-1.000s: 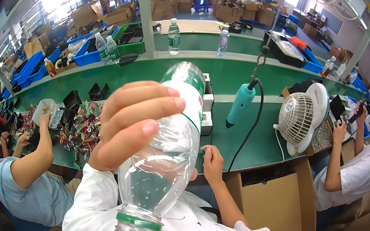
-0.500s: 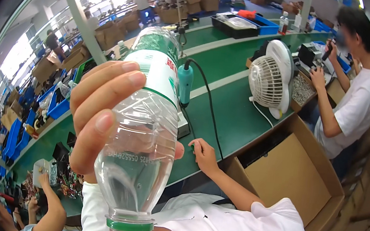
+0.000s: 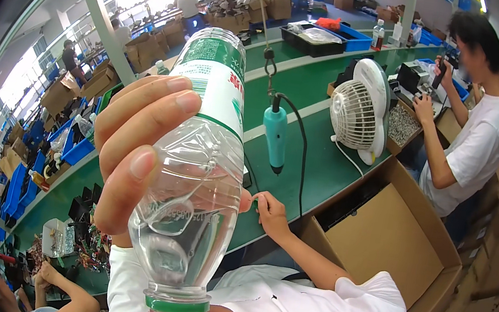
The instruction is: The worker is using an electric screwdriver to fasten components onto a black plastic housing on an assembly line.
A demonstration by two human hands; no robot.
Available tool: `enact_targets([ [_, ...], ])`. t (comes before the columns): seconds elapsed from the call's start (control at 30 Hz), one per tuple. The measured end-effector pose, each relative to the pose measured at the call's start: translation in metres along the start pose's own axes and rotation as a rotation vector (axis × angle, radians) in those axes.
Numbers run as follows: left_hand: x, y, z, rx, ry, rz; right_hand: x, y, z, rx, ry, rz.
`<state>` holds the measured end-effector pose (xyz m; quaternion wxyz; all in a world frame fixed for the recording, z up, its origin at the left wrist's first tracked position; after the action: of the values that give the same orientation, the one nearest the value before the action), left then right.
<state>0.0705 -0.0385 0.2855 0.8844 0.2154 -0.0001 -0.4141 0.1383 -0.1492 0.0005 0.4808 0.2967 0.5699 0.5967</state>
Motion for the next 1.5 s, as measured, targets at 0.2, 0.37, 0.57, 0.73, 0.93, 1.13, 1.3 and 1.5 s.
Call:
enact_targets([
  [0.2,0.002,0.0,0.0,0.013,-0.041,-0.016,0.0,-0.005,0.001,0.008,0.014,-0.001],
  [0.37,-0.001,0.002,-0.001,0.027,-0.051,-0.011,0.0,-0.002,0.001,0.015,0.019,-0.004],
  [0.57,-0.005,0.001,-0.002,0.032,-0.031,0.0,0.0,0.003,0.001,0.008,0.014,-0.018],
  [0.73,-0.006,0.0,-0.007,0.002,0.001,-0.019,-0.005,0.012,0.002,-0.111,-0.031,0.035],
  [0.93,-0.009,-0.008,-0.019,-0.097,0.051,-0.055,-0.017,0.04,0.008,-0.341,-0.114,0.142],
  [1.13,0.006,-0.012,-0.034,-0.148,-0.11,-0.089,-0.038,0.073,0.016,-0.575,-0.233,0.276],
  [1.3,0.007,-0.019,-0.059,-0.274,-0.101,-0.2,-0.057,0.128,0.024,-0.77,-0.311,0.352],
  [1.5,0.005,-0.026,-0.076,-0.561,-0.168,-0.385,-0.058,0.157,0.03,-1.054,-0.233,0.316],
])
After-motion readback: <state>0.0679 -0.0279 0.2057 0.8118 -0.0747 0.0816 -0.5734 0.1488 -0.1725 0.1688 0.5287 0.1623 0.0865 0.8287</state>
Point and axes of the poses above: each hand's wrist, its own z-axis towards the middle knuckle, its own x-axis out of the palm, y = z × x, the point moved 1 cm from there along z, towards the middle knuckle, and after that the axes turned 9 degrees about -z, right-handed, at the moved point
